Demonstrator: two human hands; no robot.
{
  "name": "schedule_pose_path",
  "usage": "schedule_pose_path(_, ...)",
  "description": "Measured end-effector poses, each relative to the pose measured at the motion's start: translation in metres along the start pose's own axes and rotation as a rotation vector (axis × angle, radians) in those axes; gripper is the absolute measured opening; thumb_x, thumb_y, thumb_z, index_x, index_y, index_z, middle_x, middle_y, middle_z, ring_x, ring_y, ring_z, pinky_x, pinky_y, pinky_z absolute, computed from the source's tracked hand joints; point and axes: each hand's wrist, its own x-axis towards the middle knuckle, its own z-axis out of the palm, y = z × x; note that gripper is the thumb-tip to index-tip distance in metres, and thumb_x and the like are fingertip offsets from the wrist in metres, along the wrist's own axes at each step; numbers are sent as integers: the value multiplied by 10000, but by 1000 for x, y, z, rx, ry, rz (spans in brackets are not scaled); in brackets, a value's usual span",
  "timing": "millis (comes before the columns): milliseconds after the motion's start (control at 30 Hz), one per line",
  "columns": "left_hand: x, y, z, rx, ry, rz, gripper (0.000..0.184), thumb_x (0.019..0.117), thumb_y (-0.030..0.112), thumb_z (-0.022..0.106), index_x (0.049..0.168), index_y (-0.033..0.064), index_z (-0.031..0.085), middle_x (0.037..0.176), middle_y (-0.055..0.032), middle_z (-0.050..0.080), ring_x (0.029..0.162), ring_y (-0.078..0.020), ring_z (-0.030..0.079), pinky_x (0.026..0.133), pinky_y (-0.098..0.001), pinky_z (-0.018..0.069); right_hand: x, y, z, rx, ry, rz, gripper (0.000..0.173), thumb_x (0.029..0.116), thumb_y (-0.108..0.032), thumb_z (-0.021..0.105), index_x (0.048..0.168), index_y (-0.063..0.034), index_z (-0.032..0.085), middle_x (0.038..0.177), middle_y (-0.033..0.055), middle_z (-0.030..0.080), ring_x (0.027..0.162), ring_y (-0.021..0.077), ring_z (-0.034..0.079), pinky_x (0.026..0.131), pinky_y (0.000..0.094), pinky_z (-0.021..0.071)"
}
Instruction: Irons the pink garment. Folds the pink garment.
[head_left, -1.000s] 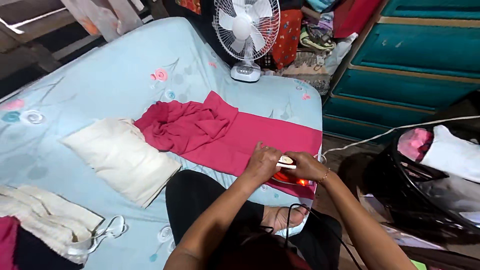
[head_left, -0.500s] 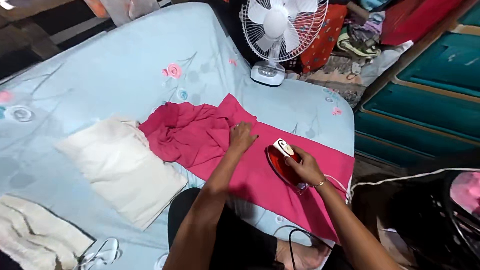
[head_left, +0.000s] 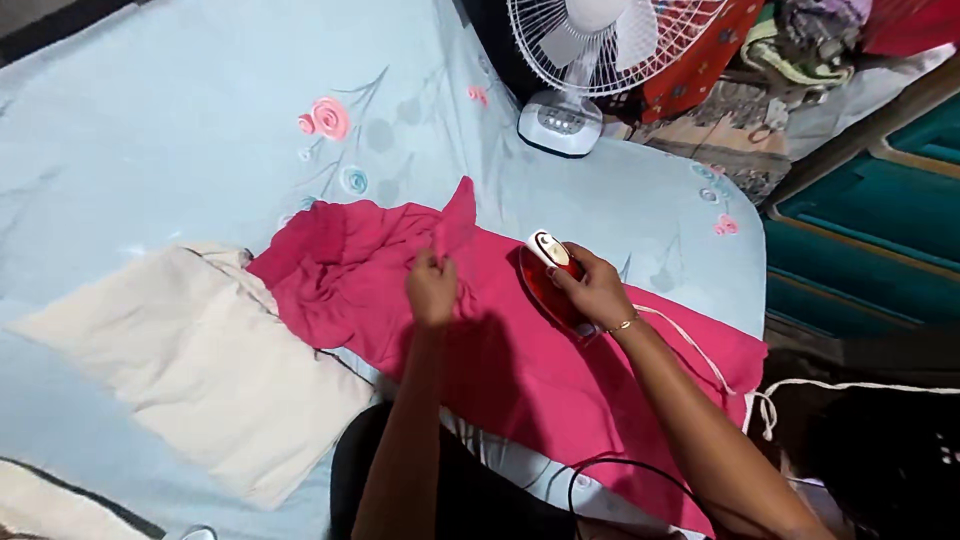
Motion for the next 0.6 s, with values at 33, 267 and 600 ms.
schedule_pose_path(33, -8, -10, -4, -16, 55, -36, 247, 1001, 141, 609, 1079, -94, 624, 810, -208, 633, 759, -339, 633, 730, -538, 524, 6, -5, 7, -3, -8, -23, 360, 997, -158, 666, 1329, -22, 634, 1115, 212, 712, 1025, 333, 696, 933, 557, 530)
schedule_pose_path(267, -60, -16, -15, -7, -147, -307, 351, 1027, 151, 600, 1201, -153, 628, 1133, -313, 679, 1105, -395, 668, 1003, -531, 500, 62, -35, 81, -52, -107, -153, 386, 1026, -218, 632, 1351, -11, 618, 1202, 244, 691, 1111, 399, 676, 969, 603, 515)
schedule_pose_path(600, -58, -43, -32, 97, 240, 89, 793, 869, 411, 777, 1356, -156, 511, 1333, -379, 564, 1253, -508, 565, 1051, -594, 471, 102, -44, 91, -38, -201, -132, 376, 1034, -261, 615, 1343, -46, 626, 1131, 224, 707, 1050, 368, 692, 934, 589, 530)
